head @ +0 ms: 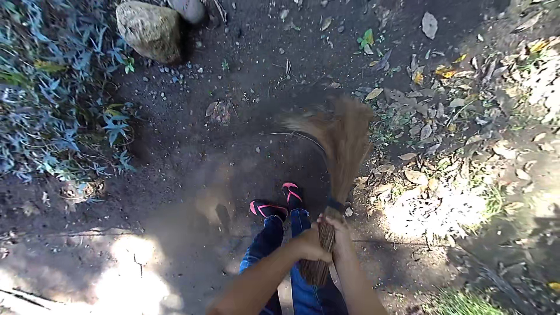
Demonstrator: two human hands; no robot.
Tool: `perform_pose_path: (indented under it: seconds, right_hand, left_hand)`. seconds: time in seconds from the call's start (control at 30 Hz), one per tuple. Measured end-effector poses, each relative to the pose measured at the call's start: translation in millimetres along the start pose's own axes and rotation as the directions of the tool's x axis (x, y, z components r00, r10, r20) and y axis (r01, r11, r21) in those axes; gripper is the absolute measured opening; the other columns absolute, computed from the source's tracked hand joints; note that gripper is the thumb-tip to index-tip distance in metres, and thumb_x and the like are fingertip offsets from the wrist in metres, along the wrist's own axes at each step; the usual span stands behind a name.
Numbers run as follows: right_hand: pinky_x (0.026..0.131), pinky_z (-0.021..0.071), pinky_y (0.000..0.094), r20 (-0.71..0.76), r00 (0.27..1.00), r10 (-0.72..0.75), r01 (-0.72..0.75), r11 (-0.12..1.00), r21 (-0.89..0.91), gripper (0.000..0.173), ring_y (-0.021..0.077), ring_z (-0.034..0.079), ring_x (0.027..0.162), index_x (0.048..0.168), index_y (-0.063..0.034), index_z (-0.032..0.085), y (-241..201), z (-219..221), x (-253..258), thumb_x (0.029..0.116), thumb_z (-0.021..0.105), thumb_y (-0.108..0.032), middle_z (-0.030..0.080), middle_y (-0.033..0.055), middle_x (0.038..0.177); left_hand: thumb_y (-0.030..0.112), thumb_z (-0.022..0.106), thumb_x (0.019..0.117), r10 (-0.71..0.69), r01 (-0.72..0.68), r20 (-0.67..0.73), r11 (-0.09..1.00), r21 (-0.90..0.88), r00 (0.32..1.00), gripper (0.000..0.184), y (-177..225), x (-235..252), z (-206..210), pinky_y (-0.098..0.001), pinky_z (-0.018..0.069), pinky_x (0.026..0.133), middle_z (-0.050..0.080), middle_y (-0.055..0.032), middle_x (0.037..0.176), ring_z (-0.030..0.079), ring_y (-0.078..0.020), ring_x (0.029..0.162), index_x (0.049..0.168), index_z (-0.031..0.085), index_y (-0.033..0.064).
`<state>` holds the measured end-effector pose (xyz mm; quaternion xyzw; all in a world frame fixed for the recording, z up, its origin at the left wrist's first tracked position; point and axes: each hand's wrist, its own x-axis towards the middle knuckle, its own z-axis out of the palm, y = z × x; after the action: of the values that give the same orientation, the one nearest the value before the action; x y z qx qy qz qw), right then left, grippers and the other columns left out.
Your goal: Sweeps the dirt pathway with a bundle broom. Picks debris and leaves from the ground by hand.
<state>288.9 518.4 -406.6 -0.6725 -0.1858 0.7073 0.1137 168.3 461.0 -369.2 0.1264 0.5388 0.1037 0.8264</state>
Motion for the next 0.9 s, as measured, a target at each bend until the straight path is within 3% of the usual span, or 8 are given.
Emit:
perform_pose_path:
  seconds: [0.2, 0.33, 0.43, 0.5, 0.6, 0.67, 0.8, 0.9]
  right_hand:
    - [0.067, 0.0621, 0.0343, 0.074, 0.994, -0.075, 0.074, 0.997, 0.021, 0.052, 0.0172, 0.069, 0.070, 0.130, 0.0023, 0.037, -8.6, 83.6, -42.8, 0.0834, 0.060, 0.000, 0.066, 0.0093, 0.084]
    - [0.069, 0.0604, 0.0374, 0.436, 0.875, 0.208, -0.145, 0.974, -0.173, 0.070, 0.0202, 0.068, 0.071, 0.133, 0.0031, 0.037, 28.2, 132.7, -69.8, 0.0707, 0.070, 0.002, 0.065, 0.0118, 0.085]
    - [0.068, 0.0596, 0.0385, 0.552, 0.697, 0.458, -0.234, 0.873, -0.429, 0.069, 0.0216, 0.066, 0.069, 0.139, 0.0008, 0.038, 46.0, 183.9, -42.7, 0.0776, 0.069, 0.004, 0.064, 0.0150, 0.091]
    - [0.073, 0.0589, 0.0420, 0.525, 0.677, 0.516, -0.231, 0.827, -0.513, 0.062, 0.0237, 0.066, 0.077, 0.140, 0.0011, 0.044, 33.7, 202.9, -12.7, 0.0832, 0.069, 0.003, 0.066, 0.0174, 0.099]
    - [0.065, 0.0598, 0.0404, 0.386, 0.861, 0.330, -0.256, 0.938, -0.231, 0.042, 0.0230, 0.068, 0.071, 0.125, 0.0026, 0.050, 7.8, 178.3, 25.1, 0.0858, 0.063, 0.000, 0.068, 0.0149, 0.087]
    - [0.064, 0.0608, 0.0371, 0.212, 0.975, 0.074, -0.079, 0.997, 0.016, 0.039, 0.0206, 0.069, 0.070, 0.126, 0.0026, 0.046, -3.8, 154.0, 45.5, 0.0881, 0.055, -0.001, 0.068, 0.0121, 0.086]
    - [0.063, 0.0613, 0.0315, -0.103, 0.982, -0.158, 0.172, 0.973, 0.154, 0.043, 0.0144, 0.068, 0.067, 0.131, -0.0013, 0.038, -48.4, 190.5, 44.0, 0.0896, 0.051, 0.001, 0.065, 0.0067, 0.083]
    - [0.065, 0.0621, 0.0349, -0.013, 0.976, -0.216, 0.214, 0.957, 0.195, 0.052, 0.0164, 0.069, 0.068, 0.123, 0.0008, 0.041, -46.0, 237.2, 21.8, 0.0743, 0.061, -0.001, 0.066, 0.0075, 0.080]
  left_hand:
    - [0.006, 0.084, 0.0703, 0.253, -0.268, -0.162, 0.960, -0.078, 0.954, 0.106, -33.5, -72.4, -49.6, -0.0573, 0.0487, 0.106, 0.057, -0.0290, 0.137, 0.060, -0.0397, 0.124, 0.158, 0.025, 0.0014]
    - [0.002, 0.083, 0.0644, -0.021, -0.207, -0.477, 0.883, -0.421, 0.879, 0.119, -83.4, -137.2, -13.5, -0.0500, 0.0532, 0.103, 0.055, -0.0294, 0.137, 0.063, -0.0337, 0.121, 0.159, 0.011, -0.0005]
    - [-0.001, 0.078, 0.0648, -0.253, -0.294, -0.611, 0.700, -0.651, 0.750, 0.124, -91.9, -126.6, -17.9, -0.0481, 0.0565, 0.095, 0.052, -0.0282, 0.139, 0.065, -0.0306, 0.116, 0.161, 0.000, 0.0060]
    - [-0.001, 0.081, 0.0698, -0.305, -0.293, -0.609, 0.666, -0.686, 0.732, 0.117, -72.6, -103.5, -47.1, -0.0521, 0.0570, 0.094, 0.054, -0.0290, 0.136, 0.065, -0.0346, 0.115, 0.160, 0.006, 0.0052]
    - [0.008, 0.085, 0.0721, -0.168, -0.053, -0.418, 0.882, -0.468, 0.893, 0.099, -32.7, -62.7, -100.8, -0.0516, 0.0536, 0.103, 0.061, -0.0270, 0.131, 0.064, -0.0347, 0.119, 0.152, 0.028, -0.0043]
    - [0.014, 0.086, 0.0765, -0.077, 0.052, -0.193, 0.990, -0.129, 0.978, 0.103, 0.7, -34.2, -133.2, -0.0561, 0.0467, 0.109, 0.055, -0.0292, 0.139, 0.057, -0.0392, 0.129, 0.156, 0.022, -0.0021]
    - [0.005, 0.084, 0.0752, 0.185, -0.174, -0.053, 0.971, 0.162, 0.981, 0.101, 39.9, -37.6, -198.1, -0.0623, 0.0461, 0.106, 0.055, -0.0306, 0.139, 0.057, -0.0443, 0.127, 0.158, 0.026, 0.0033]
    - [0.001, 0.085, 0.0690, 0.320, -0.300, -0.095, 0.937, 0.181, 0.942, 0.117, 19.5, -80.9, -232.5, -0.0646, 0.0500, 0.101, 0.056, -0.0278, 0.141, 0.061, -0.0436, 0.123, 0.163, 0.017, 0.0142]
